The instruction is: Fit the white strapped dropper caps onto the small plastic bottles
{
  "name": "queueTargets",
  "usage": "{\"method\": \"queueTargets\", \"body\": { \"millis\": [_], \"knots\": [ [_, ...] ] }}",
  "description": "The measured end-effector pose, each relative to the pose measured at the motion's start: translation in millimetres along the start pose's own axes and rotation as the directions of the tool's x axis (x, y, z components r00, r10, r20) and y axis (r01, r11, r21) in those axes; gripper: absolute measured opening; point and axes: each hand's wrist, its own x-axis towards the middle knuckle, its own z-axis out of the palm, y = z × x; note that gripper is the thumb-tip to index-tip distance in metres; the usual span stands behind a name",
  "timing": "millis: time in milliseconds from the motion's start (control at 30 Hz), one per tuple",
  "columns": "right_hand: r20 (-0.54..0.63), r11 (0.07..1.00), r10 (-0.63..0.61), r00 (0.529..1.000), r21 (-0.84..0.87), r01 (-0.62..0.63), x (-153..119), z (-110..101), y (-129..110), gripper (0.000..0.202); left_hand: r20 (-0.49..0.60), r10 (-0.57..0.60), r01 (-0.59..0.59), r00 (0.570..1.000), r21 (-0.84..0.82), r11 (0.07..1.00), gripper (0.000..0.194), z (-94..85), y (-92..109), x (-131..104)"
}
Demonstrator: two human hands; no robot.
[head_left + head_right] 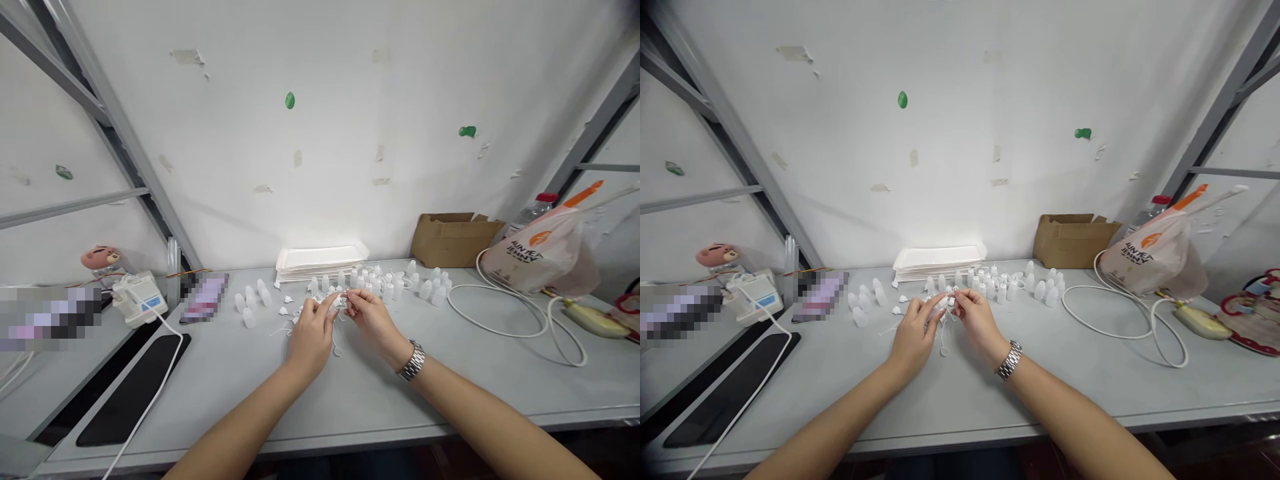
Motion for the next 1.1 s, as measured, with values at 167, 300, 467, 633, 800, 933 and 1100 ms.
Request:
{"method": "queueTargets", "body": {
  "millis": [167,300,467,633,800,933,1100],
  "knots": [
    [0.003,1.000,0.003,1.000,-0.009,-0.003,0.5,0.0,-0.6,0.020,-0.003,0.007,-0.007,1.000,0.003,1.000,0.036,-0.3,-0.4,0.3],
    [-0.002,1.000,0.009,1.000,-0.011,-0.009,1.0,-0.5,-0.4,0.021,-0.004,0.008,-0.008,1.000,-0.010,1.000,0.036,-0.4,-0.8,0.6],
    [0.006,1.000,0.011,1.000,0.015,-0.011,1.4,-1.5,0.0,0.019,0.000,0.010,-0.010,1.000,-0.009,1.000,0.036,-0.7,-0.2,0.6],
    [0.008,1.000,0.005,1.000,-0.009,-0.005,0.4,0.2,-2.5,0.022,-0.007,0.017,-0.017,1.000,-0.003,1.000,0.036,-0.5,0.1,-0.1],
    [0.009,0.999,0.006,1.000,-0.032,-0.005,-0.9,1.2,-4.7,0.024,-0.002,0.014,-0.014,1.000,-0.012,1.000,0.036,-0.3,-0.7,-0.4],
    [0.013,0.999,0.002,1.000,-0.047,-0.002,-1.0,0.1,-4.4,0.022,0.009,-0.002,0.002,1.000,-0.021,1.000,0.036,-0.9,-0.1,0.1],
    [0.014,0.993,-0.029,0.999,-0.112,0.030,1.2,-2.1,-3.3,0.023,0.022,-0.018,0.019,1.000,-0.025,1.000,0.036,-1.9,1.0,0.8]
  ]
}}
